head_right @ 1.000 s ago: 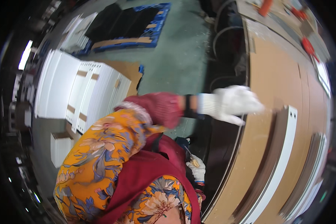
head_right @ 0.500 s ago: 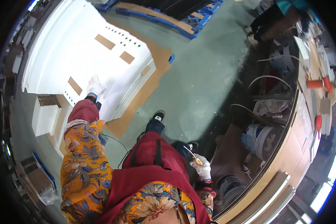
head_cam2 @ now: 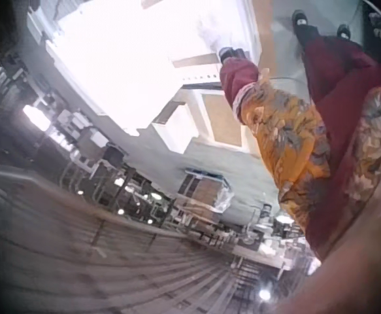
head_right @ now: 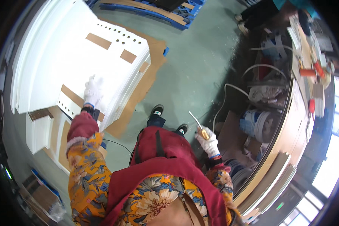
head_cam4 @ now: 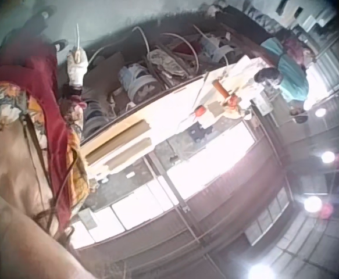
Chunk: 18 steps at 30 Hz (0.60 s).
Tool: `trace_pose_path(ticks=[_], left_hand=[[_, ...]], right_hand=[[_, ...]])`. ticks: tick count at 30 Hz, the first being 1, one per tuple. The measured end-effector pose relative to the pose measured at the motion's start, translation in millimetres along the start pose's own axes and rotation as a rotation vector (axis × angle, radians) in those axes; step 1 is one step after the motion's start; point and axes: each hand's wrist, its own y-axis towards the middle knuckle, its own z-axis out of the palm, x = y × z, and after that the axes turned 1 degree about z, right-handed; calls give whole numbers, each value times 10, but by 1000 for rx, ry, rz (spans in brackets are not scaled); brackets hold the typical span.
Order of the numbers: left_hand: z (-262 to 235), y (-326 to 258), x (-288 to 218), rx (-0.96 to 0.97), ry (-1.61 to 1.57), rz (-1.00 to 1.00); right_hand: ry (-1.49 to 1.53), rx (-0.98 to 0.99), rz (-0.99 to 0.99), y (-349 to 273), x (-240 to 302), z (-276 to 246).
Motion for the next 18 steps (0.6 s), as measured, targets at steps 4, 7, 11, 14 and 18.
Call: trace_pose_path(ticks=[4,7,11,14,18], left_hand=[[-257,-740,-507,-64,-97,108],[-271,-1100,-719,33,38,192],[-364,-1518,-1214,320,245,69],[-287,-1727,-1243,204,250,190],[-457,-1996,-1436,325,312,230]], right_hand=[[-393,-59,-324,-45,448,85],[-379,35,-220,89,629,91],[-457,-55,-253,260,565,-61],[-458,108,-287,200,426,-252],[-349,165,-238,271,75,-676]])
